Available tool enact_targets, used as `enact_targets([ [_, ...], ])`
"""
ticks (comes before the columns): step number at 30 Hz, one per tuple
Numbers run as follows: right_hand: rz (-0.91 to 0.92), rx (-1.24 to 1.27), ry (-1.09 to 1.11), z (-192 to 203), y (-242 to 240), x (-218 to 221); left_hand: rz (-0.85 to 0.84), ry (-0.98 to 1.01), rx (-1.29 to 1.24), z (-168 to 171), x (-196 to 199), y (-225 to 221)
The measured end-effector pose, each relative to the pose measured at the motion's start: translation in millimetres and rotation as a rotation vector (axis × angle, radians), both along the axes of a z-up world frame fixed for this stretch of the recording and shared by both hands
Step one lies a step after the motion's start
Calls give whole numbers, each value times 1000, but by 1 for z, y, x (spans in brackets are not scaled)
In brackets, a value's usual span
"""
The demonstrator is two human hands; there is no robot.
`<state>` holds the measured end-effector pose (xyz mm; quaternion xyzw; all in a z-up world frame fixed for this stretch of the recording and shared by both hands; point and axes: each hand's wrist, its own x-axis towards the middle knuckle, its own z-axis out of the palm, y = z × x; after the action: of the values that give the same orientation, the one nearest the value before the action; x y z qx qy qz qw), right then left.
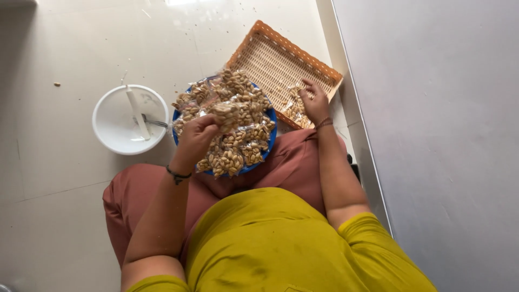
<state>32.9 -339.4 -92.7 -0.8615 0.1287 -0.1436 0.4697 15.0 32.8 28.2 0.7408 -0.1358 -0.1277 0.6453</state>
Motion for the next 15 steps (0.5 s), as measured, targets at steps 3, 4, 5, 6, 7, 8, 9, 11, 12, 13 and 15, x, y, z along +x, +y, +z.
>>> enact_targets([
  [3,363,367,-59,23,44,-15,-71,10,-71,14,-3,-7],
  [4,368,365,-63,33,63,-18,-67,5,-72,15,-4,-8],
  [5,481,463,-36,43,83,-23,-83,9,-80,14,-5,-10],
  [6,594,560,-7,52,102,-28,-99,13,-88,14,-6,-11],
  [7,597,560,-9,56,110,-31,-97,11,-86,16,-7,-11],
  [8,617,611,-13,59,117,-34,-105,23,-91,18,-8,-12],
  [9,638,661,-15,63,124,-37,-112,36,-96,20,-10,-12],
  [11,616,702,-21,56,133,-37,-118,28,-66,17,-9,-11],
  [12,591,744,-27,53,138,-38,-128,22,-37,15,-9,-11],
  [13,591,744,-27,54,140,-38,-128,22,-37,19,-10,-14],
  [15,578,775,-48,56,143,-39,-38,36,46,26,-13,-20],
])
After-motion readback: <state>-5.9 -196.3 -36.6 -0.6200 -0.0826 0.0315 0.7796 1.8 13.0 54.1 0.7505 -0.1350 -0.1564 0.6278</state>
